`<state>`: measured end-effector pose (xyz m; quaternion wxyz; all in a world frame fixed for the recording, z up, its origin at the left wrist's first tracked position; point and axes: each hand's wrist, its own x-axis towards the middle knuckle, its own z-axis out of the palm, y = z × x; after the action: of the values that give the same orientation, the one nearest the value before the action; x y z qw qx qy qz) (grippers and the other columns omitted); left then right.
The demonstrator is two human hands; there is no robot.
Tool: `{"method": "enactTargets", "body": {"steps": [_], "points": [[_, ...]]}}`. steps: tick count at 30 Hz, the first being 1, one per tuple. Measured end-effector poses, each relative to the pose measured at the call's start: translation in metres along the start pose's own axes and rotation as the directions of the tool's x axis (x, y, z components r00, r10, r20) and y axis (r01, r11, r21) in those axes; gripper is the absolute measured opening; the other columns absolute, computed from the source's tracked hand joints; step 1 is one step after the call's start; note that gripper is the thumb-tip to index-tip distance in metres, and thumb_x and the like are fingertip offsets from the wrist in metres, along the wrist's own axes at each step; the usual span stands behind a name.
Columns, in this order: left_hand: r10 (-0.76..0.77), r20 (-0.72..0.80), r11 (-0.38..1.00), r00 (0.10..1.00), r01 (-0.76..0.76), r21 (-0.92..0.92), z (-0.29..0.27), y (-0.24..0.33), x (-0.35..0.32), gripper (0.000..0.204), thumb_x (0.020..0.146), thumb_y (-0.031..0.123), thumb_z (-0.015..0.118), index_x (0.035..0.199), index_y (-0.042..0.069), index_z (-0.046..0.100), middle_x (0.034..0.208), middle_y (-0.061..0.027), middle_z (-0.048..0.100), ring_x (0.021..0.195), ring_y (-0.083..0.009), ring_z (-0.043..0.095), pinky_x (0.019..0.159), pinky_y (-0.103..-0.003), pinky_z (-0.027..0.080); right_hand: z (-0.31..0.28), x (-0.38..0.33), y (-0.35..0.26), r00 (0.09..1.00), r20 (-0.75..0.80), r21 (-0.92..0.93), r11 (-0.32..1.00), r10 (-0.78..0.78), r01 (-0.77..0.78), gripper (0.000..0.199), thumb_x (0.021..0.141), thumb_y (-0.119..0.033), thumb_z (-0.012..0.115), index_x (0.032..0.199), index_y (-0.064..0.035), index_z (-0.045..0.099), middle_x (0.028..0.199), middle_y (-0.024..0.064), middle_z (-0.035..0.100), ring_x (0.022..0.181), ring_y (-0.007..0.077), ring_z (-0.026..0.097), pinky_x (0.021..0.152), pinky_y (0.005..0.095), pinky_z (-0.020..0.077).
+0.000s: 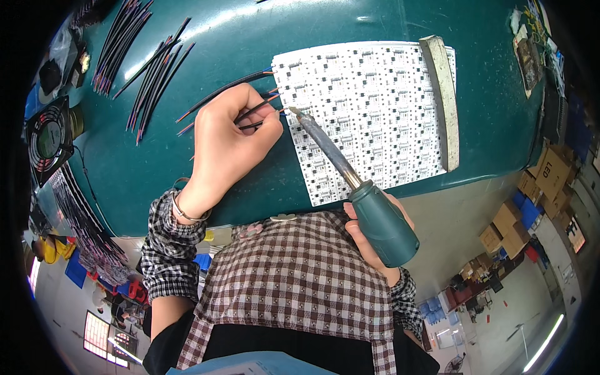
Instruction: The person solders electrical wires onto LED circuit boards using a soldering iron and solder wire.
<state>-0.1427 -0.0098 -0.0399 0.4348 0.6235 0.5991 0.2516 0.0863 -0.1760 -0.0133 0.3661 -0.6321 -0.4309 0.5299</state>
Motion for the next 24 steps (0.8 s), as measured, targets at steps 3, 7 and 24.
{"method": "enactTargets", "body": {"steps": [3, 7, 24], "points": [[0.000, -0.016, 1.000, 1.000, 0.000, -0.024, 0.001, 0.000, 0.001, 0.013, 0.071, 0.002, 0.069, 0.070, -0.001, 0.055, 0.066, -0.0066, 0.059, 0.060, -0.0143, 0.056, 0.054, -0.027, 0.045, 0.003, -0.001, -0.003, 0.999, -0.010, 0.042, 0.998, 0.037, -0.037, 0.055, 0.082, -0.010, 0.077, 0.125, 0.0077, 0.050, 0.102, 0.0165, 0.069, 0.093, 0.0236, 0.070, 0.083, 0.0350, 0.0570], [0.003, -0.043, 0.999, 0.999, -0.004, -0.034, 0.002, -0.001, 0.000, 0.017, 0.068, 0.006, 0.070, 0.067, 0.000, 0.054, 0.064, -0.0107, 0.059, 0.057, -0.0256, 0.060, 0.052, -0.035, 0.046, 0.003, 0.002, -0.005, 0.999, 0.001, 0.030, 0.998, 0.051, -0.051, 0.056, 0.081, -0.008, 0.078, 0.126, 0.0085, 0.049, 0.105, 0.0175, 0.068, 0.095, 0.0249, 0.070, 0.085, 0.0368, 0.0573], [0.010, -0.036, 0.999, 0.999, -0.011, -0.036, 0.004, -0.001, 0.003, 0.017, 0.068, 0.006, 0.070, 0.066, 0.001, 0.054, 0.062, -0.0100, 0.058, 0.056, -0.0258, 0.058, 0.051, -0.035, 0.044, 0.004, 0.003, -0.012, 0.999, 0.037, -0.195, 0.981, 0.010, -0.003, 0.059, 0.082, -0.016, 0.079, 0.127, 0.0064, 0.050, 0.104, 0.0178, 0.069, 0.095, 0.0226, 0.069, 0.084, 0.0340, 0.0558]]}}
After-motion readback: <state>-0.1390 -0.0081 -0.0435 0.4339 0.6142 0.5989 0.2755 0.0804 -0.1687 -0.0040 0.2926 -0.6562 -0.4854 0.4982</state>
